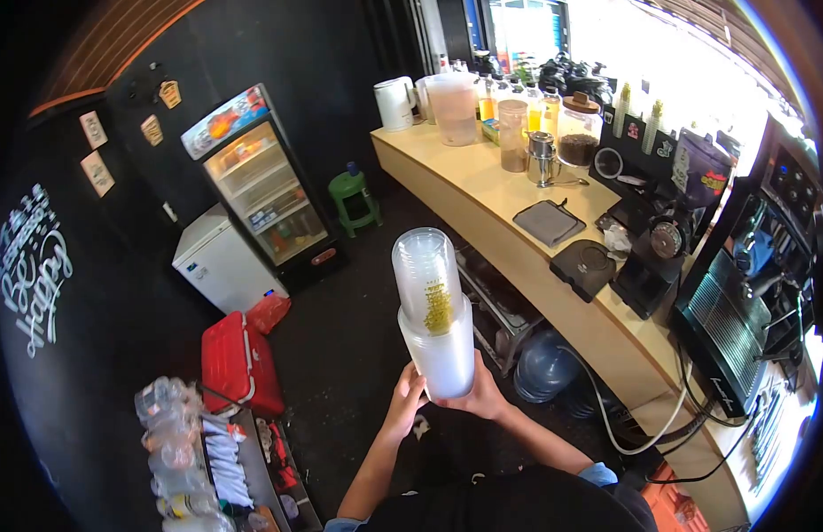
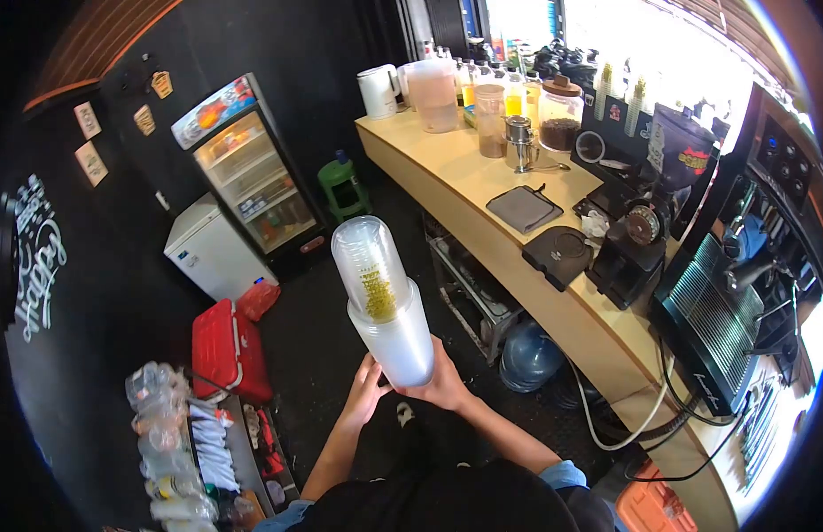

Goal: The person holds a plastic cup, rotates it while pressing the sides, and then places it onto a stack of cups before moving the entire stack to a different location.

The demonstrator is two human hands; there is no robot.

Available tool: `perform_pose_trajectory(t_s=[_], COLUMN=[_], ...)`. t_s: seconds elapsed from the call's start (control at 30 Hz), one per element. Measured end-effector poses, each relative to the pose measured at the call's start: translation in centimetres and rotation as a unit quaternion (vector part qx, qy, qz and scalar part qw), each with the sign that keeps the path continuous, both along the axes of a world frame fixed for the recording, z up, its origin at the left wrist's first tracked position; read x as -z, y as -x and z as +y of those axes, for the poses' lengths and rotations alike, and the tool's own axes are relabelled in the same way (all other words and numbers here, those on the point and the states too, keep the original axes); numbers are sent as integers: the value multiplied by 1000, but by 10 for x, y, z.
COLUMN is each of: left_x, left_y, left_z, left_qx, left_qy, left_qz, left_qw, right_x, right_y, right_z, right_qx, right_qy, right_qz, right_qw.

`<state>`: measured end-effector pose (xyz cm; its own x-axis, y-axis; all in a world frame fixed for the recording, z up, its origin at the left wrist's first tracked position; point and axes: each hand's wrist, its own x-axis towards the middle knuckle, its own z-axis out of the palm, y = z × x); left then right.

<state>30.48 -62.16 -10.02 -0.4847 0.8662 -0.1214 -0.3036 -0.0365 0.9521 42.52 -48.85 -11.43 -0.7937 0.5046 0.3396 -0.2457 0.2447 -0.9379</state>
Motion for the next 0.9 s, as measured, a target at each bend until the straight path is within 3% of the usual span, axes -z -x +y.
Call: perform_pose_trajectory(t_s=[0.13, 0.2, 0.23, 0.37, 0.43, 0.53, 0.6, 0.67, 0.8, 0.9], left_x=[28, 14, 1, -15, -35, -46, -55, -59, -74, -77], left_y=[71, 102, 117, 191, 224, 262, 281, 296, 316, 320], left_z=[60, 90, 103, 168, 205, 264, 303, 347, 427, 479], left_qx=[54, 39, 36, 45, 39, 75, 99, 69, 84, 122], left_qy=[-92, -99, -65, -104, -107, -108, -124, -170, -150, -196], left_qz=[40, 90, 62, 138, 244, 251, 264, 274, 273, 262], left_qw=[993, 990, 995, 984, 963, 959, 951, 944, 947, 937], right_x=[3, -4, -10, -29, -49, -61, -77, -90, -100, -104], right_y=[57, 93, 113, 189, 220, 254, 267, 279, 291, 297], right_z=[48, 72, 85, 134, 163, 208, 240, 279, 359, 403], right_qx=[53, 84, 90, 92, 106, 169, 195, 193, 181, 219], right_qy=[-40, -122, -142, -91, -92, -172, -161, -162, -212, -161], right_qz=[23, -45, -23, 8, 19, 30, 1, -16, -36, -31], right_qw=[998, 988, 986, 991, 990, 970, 968, 968, 960, 962])
